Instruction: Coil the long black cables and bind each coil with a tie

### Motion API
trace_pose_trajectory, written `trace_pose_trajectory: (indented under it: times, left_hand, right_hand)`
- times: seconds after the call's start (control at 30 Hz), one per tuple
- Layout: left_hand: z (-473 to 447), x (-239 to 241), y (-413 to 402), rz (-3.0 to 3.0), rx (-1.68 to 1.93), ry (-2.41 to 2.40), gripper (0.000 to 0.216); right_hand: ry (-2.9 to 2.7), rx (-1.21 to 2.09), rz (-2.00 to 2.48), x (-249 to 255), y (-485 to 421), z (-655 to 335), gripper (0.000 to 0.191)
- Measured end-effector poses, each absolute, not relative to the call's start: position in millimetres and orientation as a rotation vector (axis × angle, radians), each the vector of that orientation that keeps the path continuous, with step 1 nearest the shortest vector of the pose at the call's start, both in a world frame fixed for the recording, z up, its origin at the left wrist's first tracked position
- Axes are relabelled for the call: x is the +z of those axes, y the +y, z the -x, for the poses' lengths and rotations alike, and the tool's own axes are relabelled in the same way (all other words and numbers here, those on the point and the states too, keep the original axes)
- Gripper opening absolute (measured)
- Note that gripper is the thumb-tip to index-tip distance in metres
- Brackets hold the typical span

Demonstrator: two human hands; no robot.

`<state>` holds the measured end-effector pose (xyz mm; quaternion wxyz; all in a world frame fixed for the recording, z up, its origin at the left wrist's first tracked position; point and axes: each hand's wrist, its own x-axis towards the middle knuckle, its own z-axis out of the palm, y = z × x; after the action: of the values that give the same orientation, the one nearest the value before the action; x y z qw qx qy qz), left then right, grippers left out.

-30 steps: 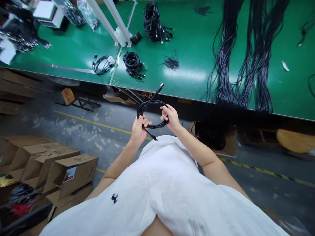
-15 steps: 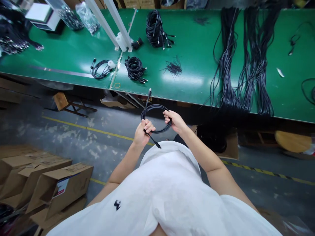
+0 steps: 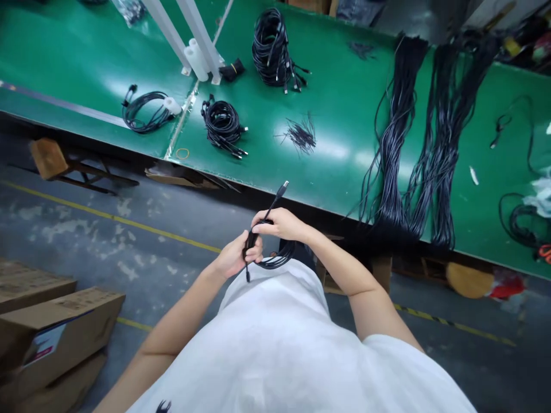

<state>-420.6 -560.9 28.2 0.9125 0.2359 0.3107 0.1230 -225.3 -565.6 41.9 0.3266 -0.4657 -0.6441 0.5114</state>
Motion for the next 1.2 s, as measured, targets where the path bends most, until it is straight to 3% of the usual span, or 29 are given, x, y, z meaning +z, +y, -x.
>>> trace_pose_trajectory:
  times: [0.17, 0.23, 0.33, 0.47, 0.6, 0.73, 0.83, 0.97, 1.07, 1.2]
  left_hand:
    - [399, 38, -523, -0.506, 0.328, 0.78, 0.038]
    - [390, 38, -508, -0.537, 0.4, 0.914, 0.037]
    - [377, 36, -489, -0.565, 0.488, 1.115, 0.037]
    - [359, 35, -470, -0.518, 0.582, 1.273, 0.038]
    - [344, 37, -460, -0.491, 0.616, 1.287, 0.038]
    - [335, 33, -452, -0.526, 0.638, 1.29, 0.04]
    - [331, 30, -446, -0.626, 0.632, 1.272, 0.043]
    - [324, 32, -440, -0.888, 0.492, 1.127, 0.046]
    - [320, 35, -441, -1.015, 0.352, 0.977, 0.046]
    - [325, 36, -442, -0.967, 0.472, 0.919, 0.04]
  right_hand:
    - [-1.724, 1.575, 1.067, 7, -499, 163, 0.028]
    - [-1.63, 1.42, 1.473, -17, -463, 115, 0.02]
    - [-1.322, 0.963, 2.024, -60, -404, 42, 0.026]
    - [-1.401, 0.719, 2.226, -114, -342, -8, 0.02]
    - [-1.539, 0.72, 2.146, -137, -320, -19, 0.033]
    - [-1.375, 0.74, 2.06, -108, -342, -15, 0.025]
    - [-1.221, 1.257, 1.778, -63, -400, 23, 0.005]
    - [-0.955, 1.844, 1.46, -21, -478, 122, 0.025]
    - [-0.482, 1.803, 1.311, -13, -484, 180, 0.025]
    - [-0.41, 1.616, 1.153, -2, -459, 197, 0.028]
